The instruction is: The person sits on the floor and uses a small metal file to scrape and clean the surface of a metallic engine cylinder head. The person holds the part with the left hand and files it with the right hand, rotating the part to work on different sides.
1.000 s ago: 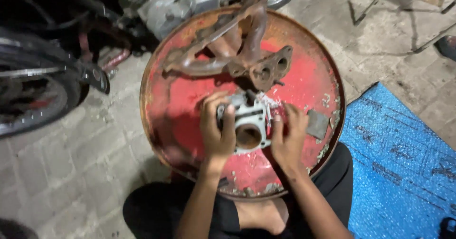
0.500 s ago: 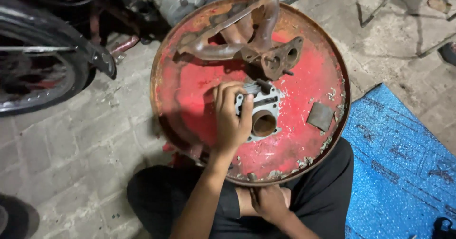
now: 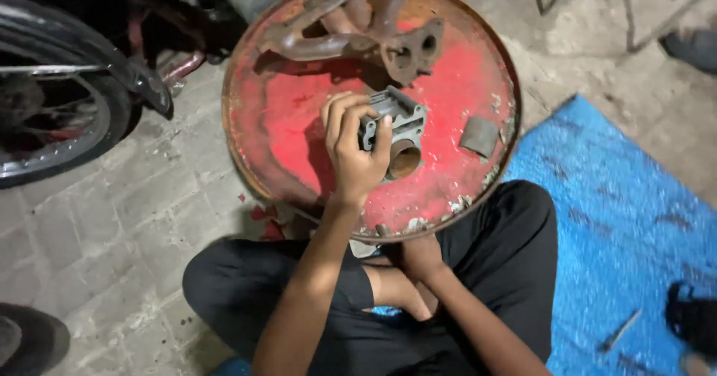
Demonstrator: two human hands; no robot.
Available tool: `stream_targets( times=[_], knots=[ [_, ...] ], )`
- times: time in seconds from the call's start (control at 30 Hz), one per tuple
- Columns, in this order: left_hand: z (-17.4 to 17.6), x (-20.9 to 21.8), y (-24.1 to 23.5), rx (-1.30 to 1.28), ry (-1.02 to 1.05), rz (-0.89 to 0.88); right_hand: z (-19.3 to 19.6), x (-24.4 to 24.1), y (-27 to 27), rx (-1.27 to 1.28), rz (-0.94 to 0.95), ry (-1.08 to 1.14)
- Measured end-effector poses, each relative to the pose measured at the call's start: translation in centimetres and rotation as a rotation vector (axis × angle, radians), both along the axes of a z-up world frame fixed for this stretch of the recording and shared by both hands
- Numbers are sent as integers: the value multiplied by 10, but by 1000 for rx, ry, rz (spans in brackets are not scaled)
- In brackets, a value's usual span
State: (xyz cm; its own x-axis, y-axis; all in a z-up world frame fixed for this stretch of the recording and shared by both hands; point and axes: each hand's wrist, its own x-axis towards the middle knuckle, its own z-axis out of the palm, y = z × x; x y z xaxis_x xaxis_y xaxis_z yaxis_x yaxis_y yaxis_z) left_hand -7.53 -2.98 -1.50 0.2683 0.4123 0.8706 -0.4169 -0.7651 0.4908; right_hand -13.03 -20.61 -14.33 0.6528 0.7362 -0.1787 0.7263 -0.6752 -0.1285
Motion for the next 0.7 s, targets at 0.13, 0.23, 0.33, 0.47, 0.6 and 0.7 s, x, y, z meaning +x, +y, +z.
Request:
stream_targets(
  times=[0.13, 0.23, 0.33, 0.47, 0.6, 0.7],
  knots=[
    [6, -12, -14, 76, 6, -54, -75, 25, 0, 14, -10, -193],
    [6, -13, -18, 83, 9, -48, -75, 26, 8, 37, -10, -197],
    [3, -9, -15, 88, -10, 1, -78, 27, 5, 62, -11, -185],
    [1, -6, -12, 45, -18, 68, -85, 32, 1, 92, -28, -172],
    [1, -3, -14, 14, -14, 88, -90, 35, 17, 127, -39, -123],
    [5, -5, -17, 4, -23, 56, -94, 32, 19, 139, -60, -81]
  ],
)
